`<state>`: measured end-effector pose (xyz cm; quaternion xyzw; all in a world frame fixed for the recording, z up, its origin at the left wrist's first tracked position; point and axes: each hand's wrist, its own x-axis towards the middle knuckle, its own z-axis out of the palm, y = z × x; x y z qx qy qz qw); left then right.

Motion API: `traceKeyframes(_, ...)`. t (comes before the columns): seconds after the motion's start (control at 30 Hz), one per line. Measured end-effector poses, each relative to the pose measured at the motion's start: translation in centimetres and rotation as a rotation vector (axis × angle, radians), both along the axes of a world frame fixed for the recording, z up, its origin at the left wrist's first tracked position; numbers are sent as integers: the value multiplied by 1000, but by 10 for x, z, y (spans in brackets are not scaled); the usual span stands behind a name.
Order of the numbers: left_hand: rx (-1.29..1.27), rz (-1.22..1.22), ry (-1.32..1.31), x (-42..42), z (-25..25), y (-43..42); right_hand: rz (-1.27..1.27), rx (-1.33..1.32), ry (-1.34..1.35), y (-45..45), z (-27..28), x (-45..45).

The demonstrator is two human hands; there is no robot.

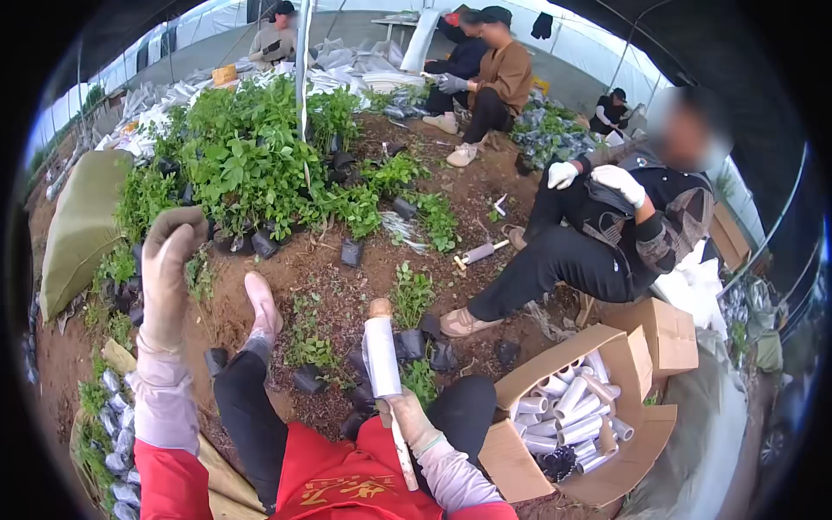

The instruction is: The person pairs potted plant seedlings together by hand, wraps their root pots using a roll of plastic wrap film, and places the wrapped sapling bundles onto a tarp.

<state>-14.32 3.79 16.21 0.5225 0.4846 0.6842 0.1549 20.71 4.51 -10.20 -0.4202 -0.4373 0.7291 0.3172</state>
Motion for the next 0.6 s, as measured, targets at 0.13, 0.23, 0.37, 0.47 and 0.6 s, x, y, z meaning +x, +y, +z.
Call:
traceKeyframes(0.13,601,12,887,-39,148,-34,18,-9,16,-2,6,10)
traceKeyframes(0.23,472,53,1124,-30,158,-22,10,-31,-37,-8,0,9)
traceKeyframes(0.37,360,54,1145,-16,146,-5,51,-110,7,-24,-7,1)
traceKeyframes(0.47,330,63,1100,-11,138,-7,108,-112,16,-23,-2,-9)
traceKeyframes(0.6,312,72,1017,-8,131,-11,170,-100,-17,-30,3,-9)
